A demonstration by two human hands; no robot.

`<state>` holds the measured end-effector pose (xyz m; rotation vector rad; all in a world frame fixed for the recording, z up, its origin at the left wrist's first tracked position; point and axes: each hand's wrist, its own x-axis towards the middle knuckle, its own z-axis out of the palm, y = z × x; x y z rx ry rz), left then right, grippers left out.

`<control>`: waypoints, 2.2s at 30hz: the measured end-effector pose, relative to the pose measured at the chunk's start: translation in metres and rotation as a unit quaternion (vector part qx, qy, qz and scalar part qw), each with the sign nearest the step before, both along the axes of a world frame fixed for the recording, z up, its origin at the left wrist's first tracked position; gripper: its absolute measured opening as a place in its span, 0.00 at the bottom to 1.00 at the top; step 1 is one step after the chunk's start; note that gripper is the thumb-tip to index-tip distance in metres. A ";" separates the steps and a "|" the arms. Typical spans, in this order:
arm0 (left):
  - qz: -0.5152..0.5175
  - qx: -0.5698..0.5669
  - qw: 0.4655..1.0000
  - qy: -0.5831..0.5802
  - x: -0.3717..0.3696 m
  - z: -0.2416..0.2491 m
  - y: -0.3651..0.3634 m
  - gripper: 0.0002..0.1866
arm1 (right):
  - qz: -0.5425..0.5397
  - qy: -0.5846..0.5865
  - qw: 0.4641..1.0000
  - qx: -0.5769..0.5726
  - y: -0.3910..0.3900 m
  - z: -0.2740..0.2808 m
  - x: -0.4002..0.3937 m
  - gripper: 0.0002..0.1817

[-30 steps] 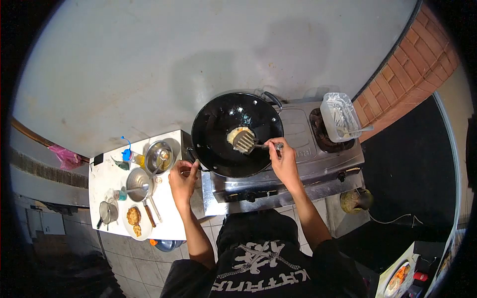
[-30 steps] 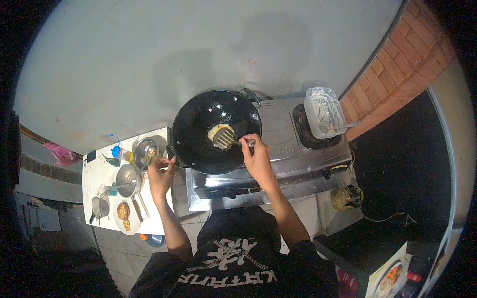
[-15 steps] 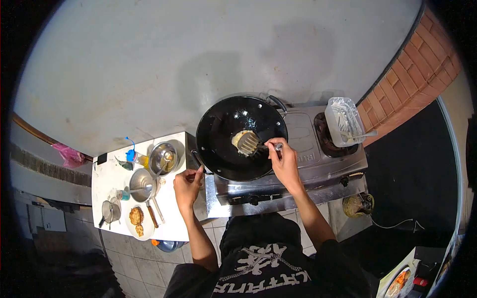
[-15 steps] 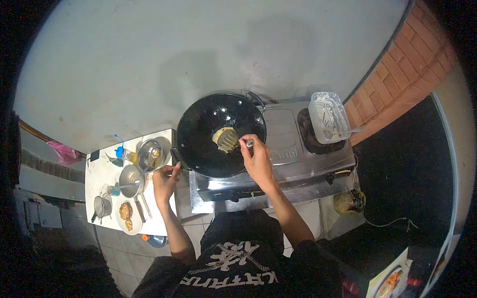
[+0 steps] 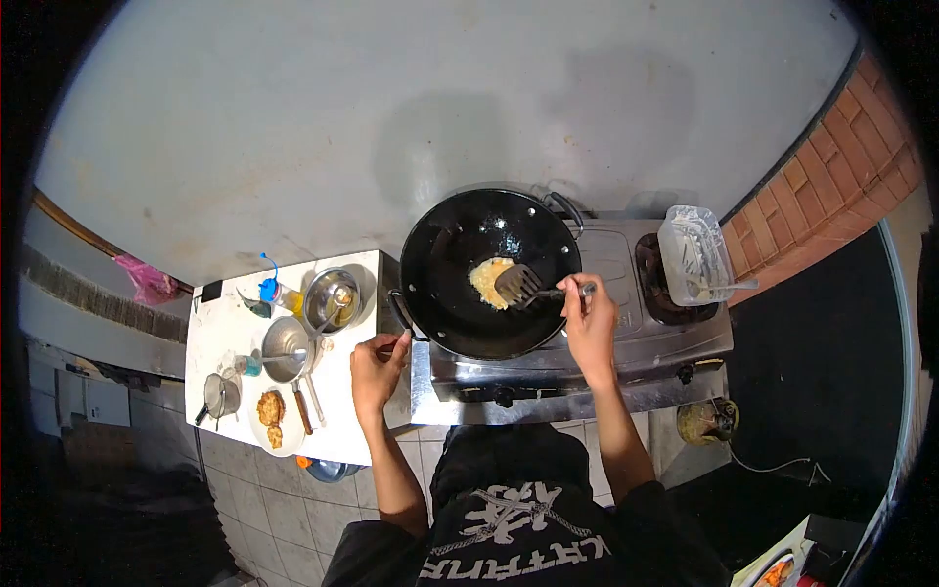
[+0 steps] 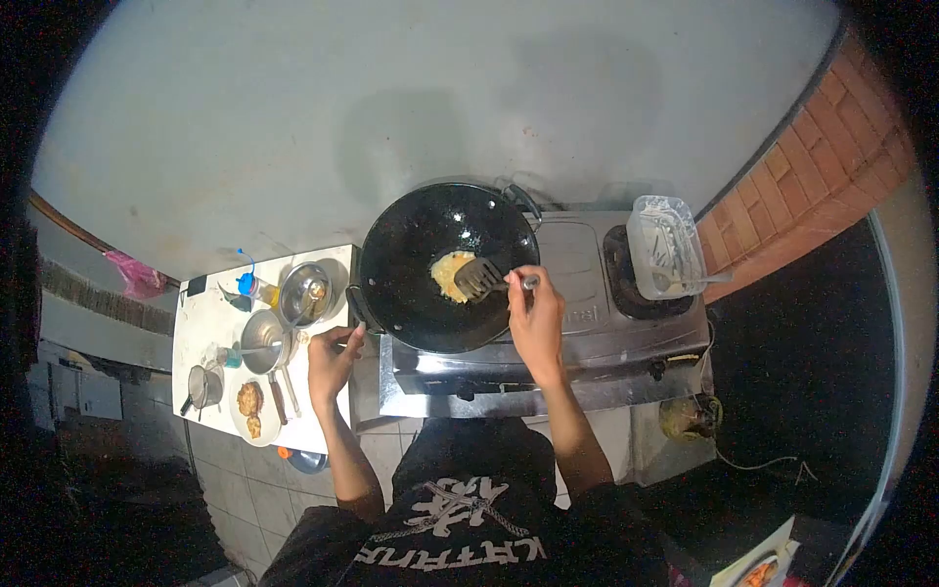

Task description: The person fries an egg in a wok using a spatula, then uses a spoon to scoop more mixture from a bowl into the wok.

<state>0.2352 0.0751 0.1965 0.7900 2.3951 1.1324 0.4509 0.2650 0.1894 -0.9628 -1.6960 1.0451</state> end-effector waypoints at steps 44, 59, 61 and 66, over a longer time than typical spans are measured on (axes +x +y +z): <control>-0.042 -0.003 0.999 0.004 -0.009 -0.004 0.004 0.15 | 0.015 -0.001 1.000 -0.008 -0.004 0.015 -0.021 0.05; -0.027 -0.013 1.000 0.005 -0.015 0.000 0.008 0.17 | 0.029 -0.072 0.991 0.111 0.002 0.011 -0.040 0.06; -0.024 -0.006 1.000 0.019 -0.016 -0.002 0.008 0.17 | 0.034 -0.067 0.991 0.108 0.002 0.011 -0.041 0.06; -0.024 -0.017 0.999 0.016 -0.013 0.005 0.007 0.17 | 0.044 -0.046 0.992 0.110 0.004 0.011 -0.041 0.06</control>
